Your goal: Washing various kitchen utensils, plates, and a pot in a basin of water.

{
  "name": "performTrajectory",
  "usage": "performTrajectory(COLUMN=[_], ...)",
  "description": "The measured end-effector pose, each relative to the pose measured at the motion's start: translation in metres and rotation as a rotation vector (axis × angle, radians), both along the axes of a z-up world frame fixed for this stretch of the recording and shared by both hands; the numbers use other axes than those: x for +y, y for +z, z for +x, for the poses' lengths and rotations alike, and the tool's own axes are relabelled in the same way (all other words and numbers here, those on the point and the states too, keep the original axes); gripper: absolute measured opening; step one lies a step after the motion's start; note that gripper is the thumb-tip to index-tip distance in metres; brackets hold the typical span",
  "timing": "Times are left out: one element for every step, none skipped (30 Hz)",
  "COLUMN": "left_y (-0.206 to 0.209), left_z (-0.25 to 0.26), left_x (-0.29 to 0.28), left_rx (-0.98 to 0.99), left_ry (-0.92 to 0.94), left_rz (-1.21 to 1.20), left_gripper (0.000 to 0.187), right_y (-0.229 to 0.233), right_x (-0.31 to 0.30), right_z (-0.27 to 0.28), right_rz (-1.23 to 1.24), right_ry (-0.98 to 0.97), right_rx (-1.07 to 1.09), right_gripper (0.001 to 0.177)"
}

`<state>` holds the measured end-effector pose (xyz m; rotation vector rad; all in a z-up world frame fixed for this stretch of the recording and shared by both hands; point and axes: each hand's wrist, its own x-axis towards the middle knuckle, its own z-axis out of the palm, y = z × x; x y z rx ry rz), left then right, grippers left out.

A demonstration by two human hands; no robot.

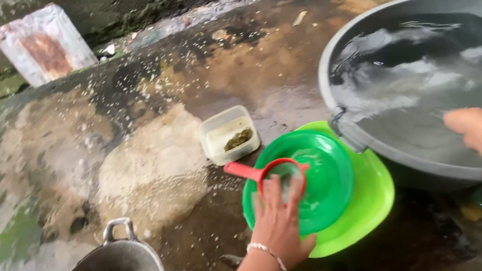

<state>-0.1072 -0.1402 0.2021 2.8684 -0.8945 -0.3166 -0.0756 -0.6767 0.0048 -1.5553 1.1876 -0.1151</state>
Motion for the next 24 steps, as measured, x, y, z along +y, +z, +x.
performTrajectory(left_y=[-0.01, -0.021, -0.032, -0.046, -0.059, -0.073, -0.084, -0.095, -0.104, -0.092, -0.081, -0.071, -0.059, -0.046, -0.033, -0.016, 0.002, 0.02, 0.036, 0.053, 0.068, 0.071, 0.075, 0.08], left_z=[0.003, 0.006, 0.009, 0.009, 0.01, 0.01, 0.007, 0.003, 0.003, 0.001, -0.002, -0.005, -0.006, -0.008, -0.007, -0.006, -0.004, -0.003, 0.007, 0.016, 0.023, 0.033, 0.046, 0.059], left_x=[-0.006, -0.011, -0.016, -0.023, -0.031, -0.038, -0.043, -0.049, -0.059, -0.067, -0.074, -0.08, -0.08, -0.08, -0.08, -0.078, -0.076, -0.075, -0.076, -0.078, -0.078, -0.079, -0.081, -0.083], left_rx=[0.001, 0.0, 0.0, 0.003, 0.029, 0.054, 0.06, -0.076, -0.221, -0.223, -0.176, -0.129, -0.126, -0.106, -0.092, -0.093, -0.107, -0.121, -0.127, -0.012, 0.107, 0.106, 0.22, 0.334], left_ry=[-0.011, -0.14, -0.267, -0.276, -0.264, -0.252, -0.259, -0.295, -0.329, -0.338, -0.313, -0.288, -0.286, -0.26, -0.231, -0.226, -0.211, -0.195, -0.198, -0.179, -0.157, -0.158, -0.044, 0.069], left_rz=[0.003, -0.054, -0.113, -0.111, -0.042, 0.027, 0.034, -0.015, -0.072, -0.073, -0.048, -0.022, -0.02, -0.04, -0.06, -0.057, -0.116, -0.174, -0.174, -0.204, -0.234, -0.233, -0.261, -0.289], left_gripper=[0.125, 0.119, 0.112, 0.112, 0.096, 0.079, 0.079, 0.057, 0.036, 0.036, 0.023, 0.011, 0.011, 0.01, 0.009, 0.009, 0.009, 0.01, 0.01, 0.014, 0.019, 0.019, 0.026, 0.032], right_y=[0.035, 0.076, 0.122, 0.136, 0.151, 0.166, 0.167, 0.168, 0.173, 0.165, 0.156, 0.146, 0.144, 0.142, 0.141, 0.141, 0.141, 0.142, 0.144, 0.147, 0.149, 0.151, 0.155, 0.159], right_x=[0.03, 0.062, 0.095, 0.111, 0.128, 0.145, 0.173, 0.202, 0.226, 0.233, 0.241, 0.25, 0.229, 0.209, 0.189, 0.183, 0.177, 0.17, 0.161, 0.152, 0.144, 0.136, 0.127, 0.118], right_z=[-0.002, -0.005, -0.012, -0.013, -0.009, -0.005, -0.007, -0.008, -0.006, -0.005, -0.005, -0.004, -0.004, -0.004, -0.001, -0.002, -0.004, -0.007, -0.008, -0.009, -0.013, -0.017, -0.018, -0.017], right_rz=[0.003, 0.355, 0.701, 0.704, 0.766, 0.824, 0.831, 0.723, 0.605, 0.603, 0.106, -0.396, -0.392, -0.481, -0.564, -0.561, -0.393, -0.224, -0.06, 0.105, 0.27, 0.435, 0.599, 0.762], right_ry=[-0.011, 0.063, 0.145, 0.135, 0.374, 0.615, 0.606, 0.696, 0.786, 0.778, 0.85, 0.886, 0.888, 0.656, 0.423, 0.426, 0.389, 0.353, 0.314, 0.275, 0.238, 0.202, 0.169, 0.137], right_rx=[0.001, -0.042, -0.096, -0.098, -0.137, -0.172, -0.173, -0.167, -0.164, -0.169, -0.253, -0.325, -0.324, -0.396, -0.468, -0.471, -0.434, -0.395, -0.358, -0.321, -0.279, -0.235, -0.195, -0.154], right_gripper=[0.032, 0.041, 0.054, 0.054, 0.055, 0.056, 0.056, 0.043, 0.03, 0.03, 0.025, 0.02, 0.02, 0.018, 0.016, 0.016, 0.02, 0.024, 0.028, 0.032, 0.036, 0.04, 0.044, 0.049])
